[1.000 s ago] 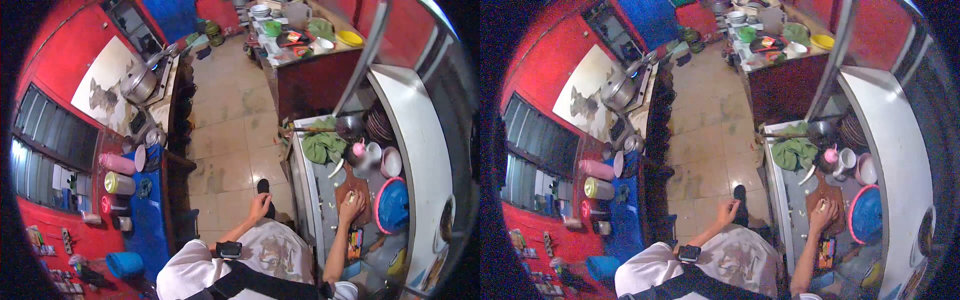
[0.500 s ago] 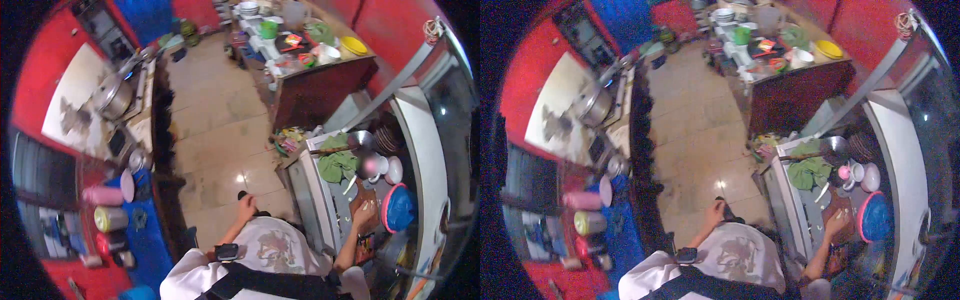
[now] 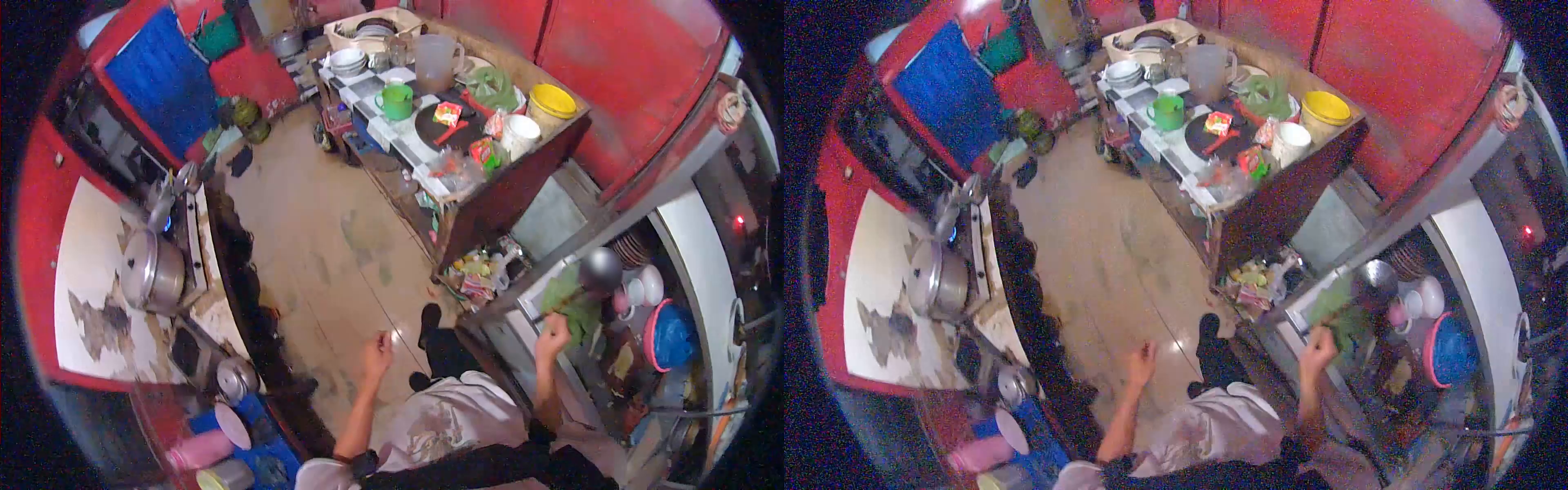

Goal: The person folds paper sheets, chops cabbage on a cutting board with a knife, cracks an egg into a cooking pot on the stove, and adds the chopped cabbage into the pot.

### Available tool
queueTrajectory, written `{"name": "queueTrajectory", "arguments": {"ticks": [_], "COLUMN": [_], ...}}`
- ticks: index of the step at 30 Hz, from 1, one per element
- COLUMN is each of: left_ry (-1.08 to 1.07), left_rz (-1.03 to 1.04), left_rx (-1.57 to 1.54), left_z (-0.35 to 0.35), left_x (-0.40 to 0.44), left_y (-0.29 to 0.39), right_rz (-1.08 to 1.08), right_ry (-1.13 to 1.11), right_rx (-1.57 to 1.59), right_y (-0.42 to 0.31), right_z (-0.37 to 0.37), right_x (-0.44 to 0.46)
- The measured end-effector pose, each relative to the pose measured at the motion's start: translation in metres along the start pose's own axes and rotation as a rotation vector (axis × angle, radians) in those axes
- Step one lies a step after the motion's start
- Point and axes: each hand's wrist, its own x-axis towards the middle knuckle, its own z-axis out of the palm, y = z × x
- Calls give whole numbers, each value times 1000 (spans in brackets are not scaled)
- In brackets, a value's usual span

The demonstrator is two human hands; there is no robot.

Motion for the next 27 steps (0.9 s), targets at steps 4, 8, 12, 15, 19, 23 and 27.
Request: {"name": "queueTrajectory", "arguments": {"ticks": [4,8,12,15,19,23,27], "left_ry": [-147,-98,-129,-106,-148,-282,-504], "left_rz": [23,59,110,226,310,391,492], "left_rx": [45,-101,-96,-160,-295,-343,-282], "left_z": [-22,-25,-53,-71,-57,-28,-11], "left_x": [72,173,297,373,475,549,614], "left_y": [77,89,132,185,206,232,267], "right_rz": [-172,-234,-89,-302,-469,-56,-86], "right_ry": [-205,-231,-371,-316,-83,-223,-416], "right_rx": [102,345,431,227,-30,-832,-805], "right_y": [-87,-151,-207,-234,-178,-122,-69], "right_z": [130,277,403,449,486,447,419], "right_x": [63,168,261,326,444,500,499]}}
